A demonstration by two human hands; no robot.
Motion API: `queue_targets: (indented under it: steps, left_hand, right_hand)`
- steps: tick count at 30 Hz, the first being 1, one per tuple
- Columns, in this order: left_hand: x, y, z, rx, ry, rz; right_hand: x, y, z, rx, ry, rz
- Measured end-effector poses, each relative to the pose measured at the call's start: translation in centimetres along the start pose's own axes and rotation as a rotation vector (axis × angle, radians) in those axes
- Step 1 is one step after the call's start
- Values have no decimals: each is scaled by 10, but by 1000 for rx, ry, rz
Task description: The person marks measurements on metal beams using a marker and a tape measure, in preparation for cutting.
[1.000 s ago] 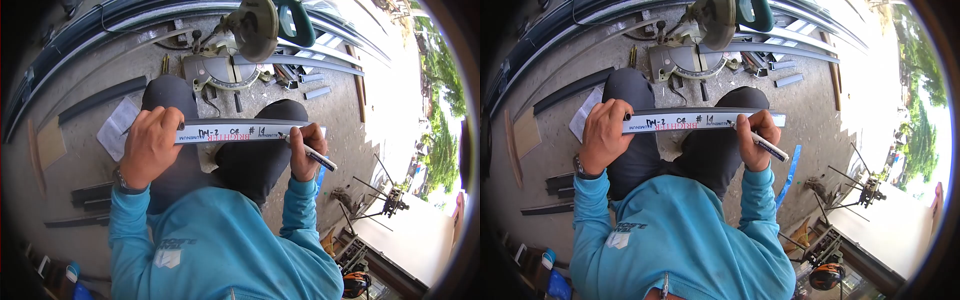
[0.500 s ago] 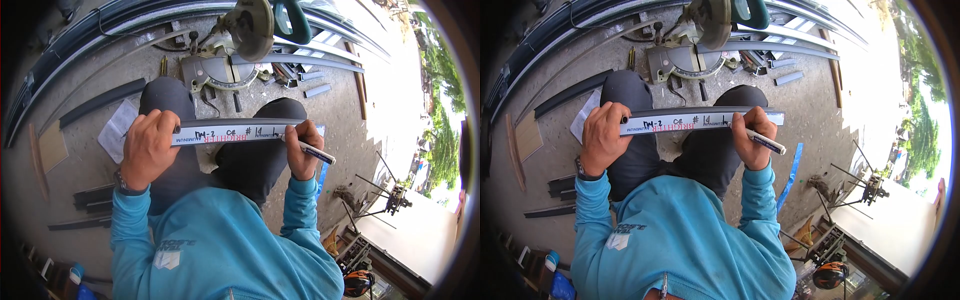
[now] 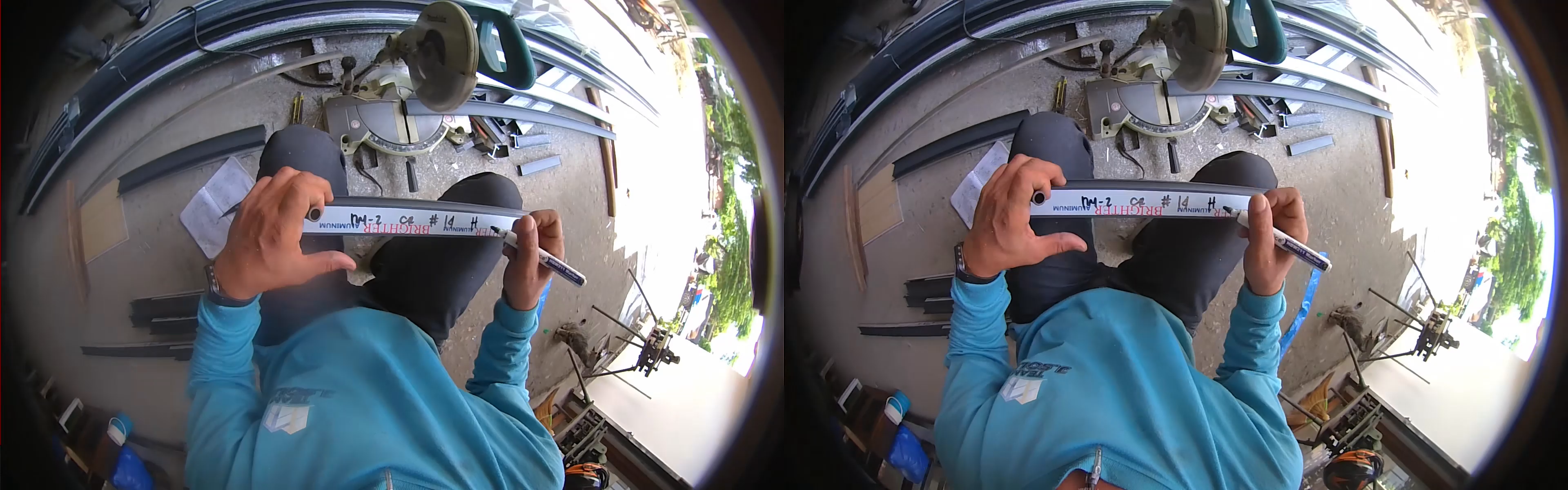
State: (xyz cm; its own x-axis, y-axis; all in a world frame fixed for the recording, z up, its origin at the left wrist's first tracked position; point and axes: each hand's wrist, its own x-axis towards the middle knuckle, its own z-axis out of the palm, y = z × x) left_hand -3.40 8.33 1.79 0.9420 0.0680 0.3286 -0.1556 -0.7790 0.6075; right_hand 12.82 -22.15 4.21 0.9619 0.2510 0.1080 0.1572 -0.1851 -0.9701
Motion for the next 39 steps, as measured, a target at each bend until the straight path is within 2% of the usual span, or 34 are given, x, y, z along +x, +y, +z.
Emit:
queue_targets:
  steps: [1, 3, 4, 8, 12, 16, 18, 21, 22, 23, 24, 27, 29, 32, 35, 37, 39]
  left_hand:
    - [-1, -1, -3, -80, 48, 70]
    - [-6, -2, -3, 35, 132, 160]
    - [-8, 4, -3, 65, 138, 176]
    - [-15, 27, 1, 108, 126, 183]
    - [-14, 37, 8, 61, 98, 185]
    - [-10, 47, 5, -5, 37, 220]
    - [-10, 55, 5, -108, -44, 227]
    - [-19, 65, 26, -519, -29, 236]
    - [-23, 73, 30, -710, -23, 115]
    - [-28, 79, 33, -727, -25, 98]
    - [-34, 84, 36, -745, -29, 81]
    - [-40, 93, 51, -780, -3, 74]
    - [-40, 95, 55, -797, -5, 86]
    - [-39, 91, 49, -813, -198, 9]
    - [-10, 86, 33, -542, 54, 165]
    - [0, 68, 17, -156, 84, 178]
    - [8, 56, 3, 225, -22, 44]
  right_hand:
    - [-7, -8, 5, 25, 10, -35]
    - [-23, -15, 20, 105, -159, -134]
    - [-28, -8, 25, 63, -279, -250]
    - [-49, -26, 60, 342, -500, -89]
    - [-51, -26, 67, 371, -585, -135]
    - [-55, -26, 64, 319, -631, -122]
    - [-66, -28, 62, 352, -612, -30]
    - [-90, -21, 60, 549, -601, 143]
    - [-99, -20, 69, 593, -530, 122]
    - [-105, -18, 75, 639, -459, 100]
    - [-108, -5, 72, 625, -498, 61]
    - [-128, -13, 75, 636, -421, 161]
    - [-131, -11, 72, 646, -438, 146]
    - [-124, -10, 63, 560, -463, 96]
    - [-86, -13, 34, 382, -328, -86]
    - [-46, -12, -7, 320, -193, -284]
    - [-26, -23, -39, -59, 31, -322]
